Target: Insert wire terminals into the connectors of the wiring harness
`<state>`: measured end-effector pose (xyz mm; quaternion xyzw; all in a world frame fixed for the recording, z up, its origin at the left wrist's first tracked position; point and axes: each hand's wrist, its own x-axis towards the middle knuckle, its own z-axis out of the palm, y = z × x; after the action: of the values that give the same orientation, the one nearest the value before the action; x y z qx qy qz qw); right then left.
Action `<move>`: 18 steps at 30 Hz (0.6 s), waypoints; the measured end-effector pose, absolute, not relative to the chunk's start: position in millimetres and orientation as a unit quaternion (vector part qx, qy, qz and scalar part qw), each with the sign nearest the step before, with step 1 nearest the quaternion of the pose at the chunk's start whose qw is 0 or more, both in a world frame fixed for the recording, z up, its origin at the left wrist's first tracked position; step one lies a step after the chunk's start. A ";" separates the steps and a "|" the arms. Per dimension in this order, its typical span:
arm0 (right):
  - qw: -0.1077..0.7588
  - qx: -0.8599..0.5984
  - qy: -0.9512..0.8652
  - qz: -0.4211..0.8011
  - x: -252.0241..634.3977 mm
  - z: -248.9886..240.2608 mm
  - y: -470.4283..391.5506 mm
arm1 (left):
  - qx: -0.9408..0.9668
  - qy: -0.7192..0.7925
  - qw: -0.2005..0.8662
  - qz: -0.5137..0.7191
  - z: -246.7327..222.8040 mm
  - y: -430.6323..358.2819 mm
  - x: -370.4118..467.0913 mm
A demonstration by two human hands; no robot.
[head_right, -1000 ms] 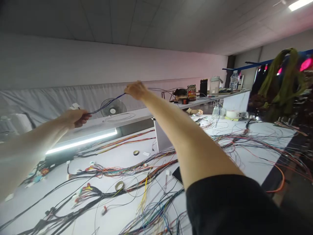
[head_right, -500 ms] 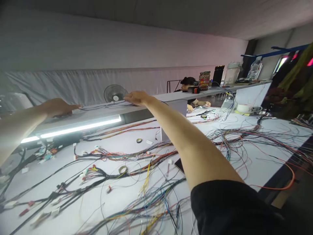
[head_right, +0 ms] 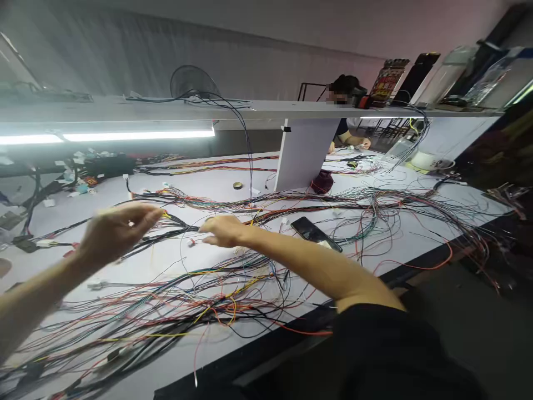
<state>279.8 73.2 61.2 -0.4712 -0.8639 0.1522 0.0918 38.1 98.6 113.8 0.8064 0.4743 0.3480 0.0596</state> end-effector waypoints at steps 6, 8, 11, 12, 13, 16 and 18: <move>0.085 -0.536 -0.825 0.159 212.1 13.0 106.8 | 0.787 0.497 0.188 0.313 38.8 90.9 17.8; 0.107 -0.535 -0.821 0.168 209.1 11.2 107.5 | 0.757 0.522 0.250 0.304 28.8 86.1 13.7; 0.199 -0.501 -0.812 0.224 209.5 10.2 96.3 | 0.676 0.514 0.406 0.337 22.1 77.5 20.0; 0.240 -0.483 -0.803 0.253 209.8 9.9 91.1 | 0.646 0.502 0.460 0.345 20.5 75.7 24.6; 0.275 -0.465 -0.793 0.282 210.4 9.8 86.4 | 0.618 0.490 0.508 0.346 18.8 74.9 29.7; 0.305 -0.454 -0.781 0.302 221.5 13.3 82.8 | 0.576 0.468 0.588 0.322 11.4 77.8 42.3; 0.272 -0.521 -0.772 0.241 242.2 20.1 92.3 | 0.598 0.473 0.572 0.303 3.9 81.5 45.3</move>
<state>242.2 92.3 20.1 -0.5209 -0.7724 0.2408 0.2722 45.3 81.5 3.9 0.5978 0.4727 0.3026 0.5723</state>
